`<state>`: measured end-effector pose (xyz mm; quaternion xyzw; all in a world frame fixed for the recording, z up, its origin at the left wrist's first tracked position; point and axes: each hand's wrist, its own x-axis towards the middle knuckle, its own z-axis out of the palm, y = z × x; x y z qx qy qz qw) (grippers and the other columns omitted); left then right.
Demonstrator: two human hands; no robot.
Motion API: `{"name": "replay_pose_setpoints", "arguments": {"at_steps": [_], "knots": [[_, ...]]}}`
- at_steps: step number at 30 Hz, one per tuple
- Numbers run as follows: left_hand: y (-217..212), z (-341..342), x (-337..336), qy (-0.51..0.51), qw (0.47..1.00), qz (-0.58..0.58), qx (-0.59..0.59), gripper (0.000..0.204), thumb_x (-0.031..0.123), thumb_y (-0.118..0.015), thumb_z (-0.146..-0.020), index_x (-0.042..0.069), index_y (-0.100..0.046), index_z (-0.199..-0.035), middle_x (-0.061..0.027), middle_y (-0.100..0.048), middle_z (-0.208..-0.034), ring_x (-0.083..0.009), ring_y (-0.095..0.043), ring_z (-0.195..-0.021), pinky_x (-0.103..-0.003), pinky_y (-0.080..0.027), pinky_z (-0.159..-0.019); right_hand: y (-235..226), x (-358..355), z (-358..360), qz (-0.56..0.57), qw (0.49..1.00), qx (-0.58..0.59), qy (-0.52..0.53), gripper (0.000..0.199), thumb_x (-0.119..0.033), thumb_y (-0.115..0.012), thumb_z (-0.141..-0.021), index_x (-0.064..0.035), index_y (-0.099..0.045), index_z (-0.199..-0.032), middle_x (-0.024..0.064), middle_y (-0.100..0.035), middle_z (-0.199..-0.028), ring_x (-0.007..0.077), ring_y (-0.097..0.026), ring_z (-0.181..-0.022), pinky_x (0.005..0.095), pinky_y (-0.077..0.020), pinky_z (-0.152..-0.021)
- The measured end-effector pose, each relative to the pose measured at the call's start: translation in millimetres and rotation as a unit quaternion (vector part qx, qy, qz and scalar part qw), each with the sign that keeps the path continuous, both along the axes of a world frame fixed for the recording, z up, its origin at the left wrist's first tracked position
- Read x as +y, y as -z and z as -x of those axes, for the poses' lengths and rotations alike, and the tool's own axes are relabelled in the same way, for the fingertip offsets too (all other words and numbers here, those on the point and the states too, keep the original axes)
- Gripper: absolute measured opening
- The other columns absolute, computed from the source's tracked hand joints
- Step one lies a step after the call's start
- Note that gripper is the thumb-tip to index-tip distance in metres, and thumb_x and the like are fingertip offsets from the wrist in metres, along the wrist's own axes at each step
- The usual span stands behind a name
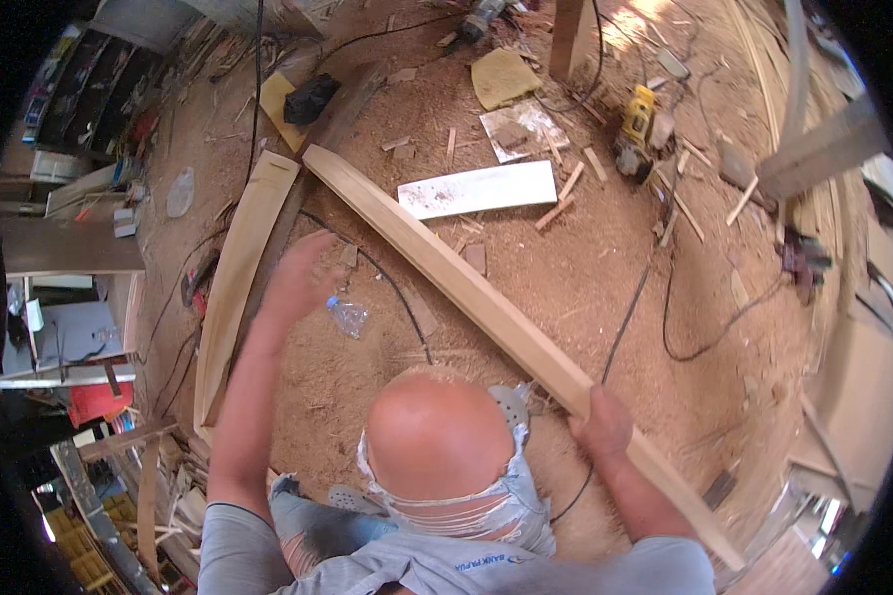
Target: The person assembles a wooden frame by hammering nails into wooden pieces using a hatchet and fitting wooden boards together by hand.
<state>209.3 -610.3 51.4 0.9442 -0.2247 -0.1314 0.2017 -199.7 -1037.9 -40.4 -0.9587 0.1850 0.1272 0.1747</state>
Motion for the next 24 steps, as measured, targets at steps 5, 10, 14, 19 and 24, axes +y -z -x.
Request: {"name": "replay_pose_setpoints", "arguments": {"at_steps": [5,10,14,19,24], "knots": [[25,-1,-139,0.263,0.943,-0.193,-0.070,0.098,0.026,-0.089,-0.080,0.008,-0.040,-0.162,-0.0210,-0.036,-0.170,-0.0390,-0.032,-0.159,-0.052,-0.020,-0.135,0,5,-4,-0.029,0.999,0.007,0.012,0.077,-0.027,-0.088,-0.064,-0.0024,-0.061,-0.132,0.0192,-0.067,-0.099,0.0417,-0.068,-0.093,0.0532,-0.0549,-0.083],[70,2,-173,0.305,0.927,-0.217,-0.019,0.105,0.020,-0.091,-0.071,0.010,-0.040,-0.163,-0.0185,-0.047,-0.160,-0.0358,-0.043,-0.150,-0.055,-0.024,-0.131,3,0,-4,-0.034,0.999,-0.028,-0.027,0.076,-0.030,-0.087,-0.067,0.0011,-0.062,-0.131,0.0203,-0.068,-0.097,0.0407,-0.069,-0.090,0.0535,-0.0546,-0.081],[88,0,-168,0.279,0.941,-0.190,0.021,0.093,0.014,-0.089,-0.064,0.010,-0.054,-0.150,-0.0130,-0.058,-0.142,-0.0345,-0.053,-0.136,-0.053,-0.034,-0.124,-1,-3,-12,-0.042,0.998,-0.028,-0.023,0.066,-0.024,-0.085,-0.066,-0.0029,-0.063,-0.124,0.0163,-0.069,-0.105,0.0388,-0.069,-0.088,0.0504,-0.0564,-0.079],[88,-4,-164,0.289,0.949,-0.127,-0.005,0.078,0.010,-0.087,-0.065,0.009,-0.062,-0.138,-0.0134,-0.059,-0.140,-0.0369,-0.053,-0.135,-0.052,-0.037,-0.120,20,-10,-2,-0.064,0.994,0.085,0.016,0.050,-0.025,-0.086,-0.069,-0.0088,-0.064,-0.110,0.0149,-0.069,-0.097,0.0398,-0.069,-0.088,0.0520,-0.0554,-0.077],[84,-11,-165,0.327,0.938,-0.116,0.023,0.076,0.006,-0.085,-0.066,0.009,-0.061,-0.138,-0.0161,-0.056,-0.146,-0.0393,-0.051,-0.138,-0.052,-0.037,-0.119,62,-15,36,-0.074,0.993,0.085,0.019,0.050,-0.026,-0.087,-0.072,-0.0117,-0.066,-0.115,0.0141,-0.071,-0.099,0.0409,-0.070,-0.089,0.0515,-0.0564,-0.080]]}}
